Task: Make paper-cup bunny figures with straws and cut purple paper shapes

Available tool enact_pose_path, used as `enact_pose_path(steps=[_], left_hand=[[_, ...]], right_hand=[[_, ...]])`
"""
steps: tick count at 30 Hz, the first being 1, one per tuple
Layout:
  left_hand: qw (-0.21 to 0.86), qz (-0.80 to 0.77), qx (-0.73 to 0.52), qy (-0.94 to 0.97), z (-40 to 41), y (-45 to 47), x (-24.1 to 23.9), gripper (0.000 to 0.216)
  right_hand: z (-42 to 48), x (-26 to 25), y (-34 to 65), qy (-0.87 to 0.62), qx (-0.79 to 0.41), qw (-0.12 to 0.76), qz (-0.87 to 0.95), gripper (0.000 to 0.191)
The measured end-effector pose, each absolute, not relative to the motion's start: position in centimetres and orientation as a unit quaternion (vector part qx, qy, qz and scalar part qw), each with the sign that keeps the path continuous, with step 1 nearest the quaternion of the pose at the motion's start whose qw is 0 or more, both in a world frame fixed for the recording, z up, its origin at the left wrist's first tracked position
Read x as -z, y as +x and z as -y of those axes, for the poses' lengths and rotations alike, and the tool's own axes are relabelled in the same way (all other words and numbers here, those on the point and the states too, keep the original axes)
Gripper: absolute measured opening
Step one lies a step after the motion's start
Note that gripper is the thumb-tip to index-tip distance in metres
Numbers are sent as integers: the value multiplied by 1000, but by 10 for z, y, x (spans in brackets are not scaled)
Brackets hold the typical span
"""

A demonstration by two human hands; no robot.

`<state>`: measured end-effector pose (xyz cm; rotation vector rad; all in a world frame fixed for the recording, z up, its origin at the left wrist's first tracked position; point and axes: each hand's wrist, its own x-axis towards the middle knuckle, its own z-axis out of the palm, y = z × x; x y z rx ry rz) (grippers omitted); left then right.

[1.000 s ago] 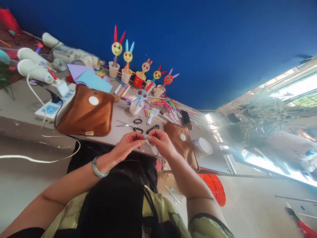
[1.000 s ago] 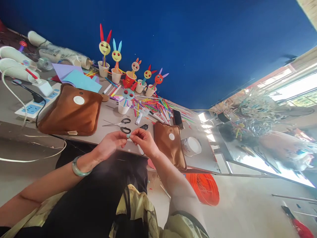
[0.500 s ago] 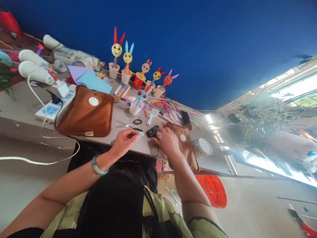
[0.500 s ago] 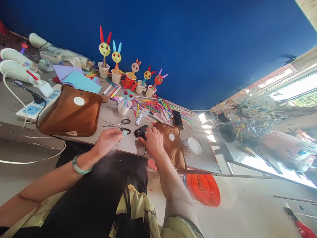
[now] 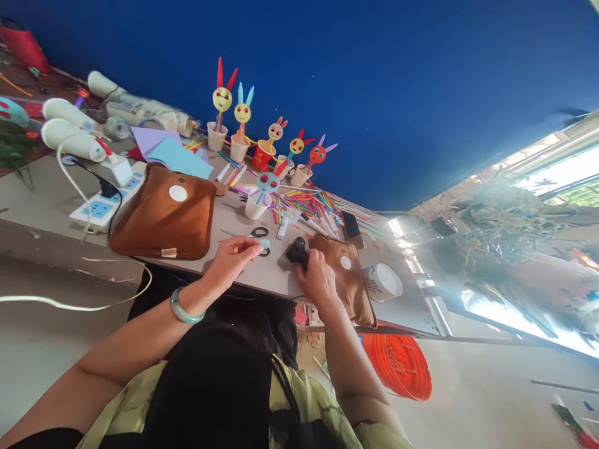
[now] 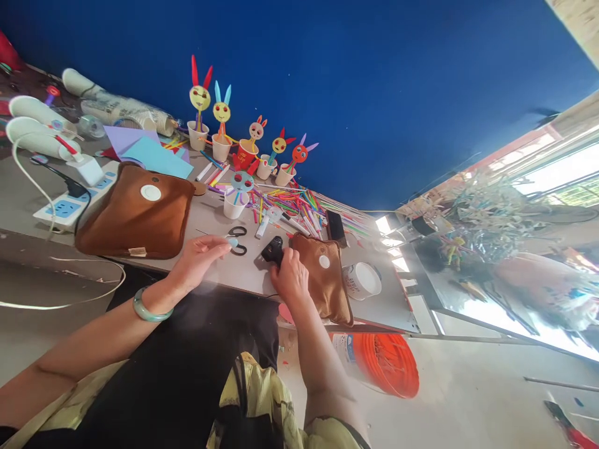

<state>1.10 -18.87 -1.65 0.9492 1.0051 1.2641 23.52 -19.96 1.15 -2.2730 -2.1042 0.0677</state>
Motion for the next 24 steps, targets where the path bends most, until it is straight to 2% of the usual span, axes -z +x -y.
enact_pose_path(steps=[4, 7, 13, 18, 24], left_hand=[[601, -426, -552, 390, 189, 11, 11, 28], [601, -416, -555, 397, 191, 15, 6, 27], [533, -426, -554, 477, 192, 18, 7, 21], [472, -416, -563, 535, 192, 17, 11, 17], [456, -394, -580, 548, 193, 16, 11, 13]], right_hand=[[220, -16, 242, -670, -89, 271, 686, 25], [238, -24, 238, -597, -191, 348, 697, 29], [257, -36, 221, -525, -226, 319, 756, 37], [256, -33, 218, -535, -238, 284, 759, 34], [254, -31, 219, -546, -236, 271, 757, 34]])
